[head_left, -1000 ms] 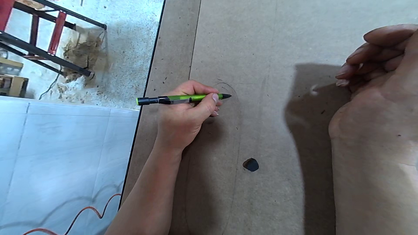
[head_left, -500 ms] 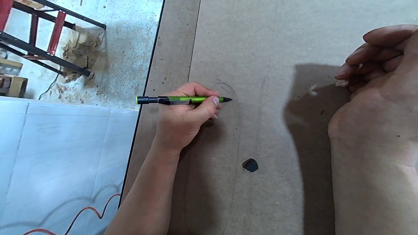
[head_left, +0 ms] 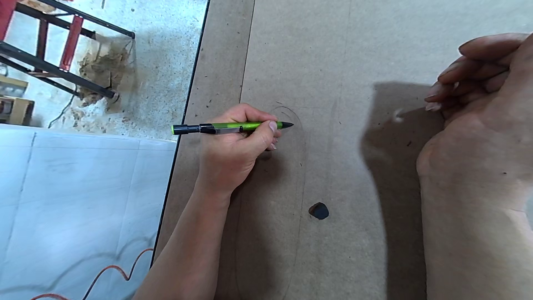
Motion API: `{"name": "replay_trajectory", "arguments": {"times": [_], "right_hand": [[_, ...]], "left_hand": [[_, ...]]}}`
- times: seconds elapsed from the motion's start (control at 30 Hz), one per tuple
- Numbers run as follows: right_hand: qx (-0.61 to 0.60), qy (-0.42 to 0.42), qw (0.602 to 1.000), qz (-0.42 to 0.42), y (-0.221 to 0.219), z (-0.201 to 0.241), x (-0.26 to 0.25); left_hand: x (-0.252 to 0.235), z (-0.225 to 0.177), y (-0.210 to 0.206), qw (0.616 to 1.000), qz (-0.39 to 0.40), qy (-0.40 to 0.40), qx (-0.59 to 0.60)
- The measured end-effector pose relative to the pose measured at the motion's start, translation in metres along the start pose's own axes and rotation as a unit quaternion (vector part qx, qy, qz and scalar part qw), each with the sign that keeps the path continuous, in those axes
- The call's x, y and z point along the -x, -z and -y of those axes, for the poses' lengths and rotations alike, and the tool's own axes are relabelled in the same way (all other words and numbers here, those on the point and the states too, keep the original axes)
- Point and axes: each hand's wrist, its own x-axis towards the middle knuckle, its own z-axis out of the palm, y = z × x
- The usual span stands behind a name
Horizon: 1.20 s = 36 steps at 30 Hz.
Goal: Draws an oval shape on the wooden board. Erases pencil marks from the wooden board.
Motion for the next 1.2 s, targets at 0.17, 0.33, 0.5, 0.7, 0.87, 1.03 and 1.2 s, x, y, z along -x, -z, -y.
{"name": "replay_trajectory", "arguments": {"times": [0.17, 0.33, 0.5, 0.7, 0.87, 1.03, 1.2], "right_hand": [[0.005, 0.0, 1.0, -0.002, 0.0002, -0.0013, -0.0008], [0.006, -0.002, 1.0, -0.001, 0.0003, -0.0003, -0.0005], [-0.006, 0.008, 1.0, 0.002, 0.0001, -0.0017, -0.0014], [-0.012, 0.009, 1.0, -0.001, 0.0011, -0.0048, -0.0018], [-0.008, 0.01, 1.0, -0.002, 0.0013, -0.0061, -0.002], [-0.011, 0.006, 1.0, 0.006, 0.0014, -0.0053, -0.002], [-0.008, 0.008, 1.0, 0.004, 0.0016, -0.0046, -0.0019]], "left_hand": [[0.0, -0.0016, -0.005, 0.998, -0.058, 0.014, -0.025], [0.0009, -0.0011, -0.0056, 0.998, -0.063, 0.007, -0.018], [0.001, -0.0017, -0.0079, 0.997, -0.068, 0.003, -0.028], [0.0028, 0.0001, -0.0084, 0.993, -0.117, -0.001, -0.025], [0.0026, 0.0003, -0.0079, 0.994, -0.102, -0.006, -0.035], [0.0024, -0.0008, -0.0089, 0.993, -0.115, 0.0, -0.038], [0.0028, 0.0004, -0.0092, 0.992, -0.123, -0.006, -0.034]]}}
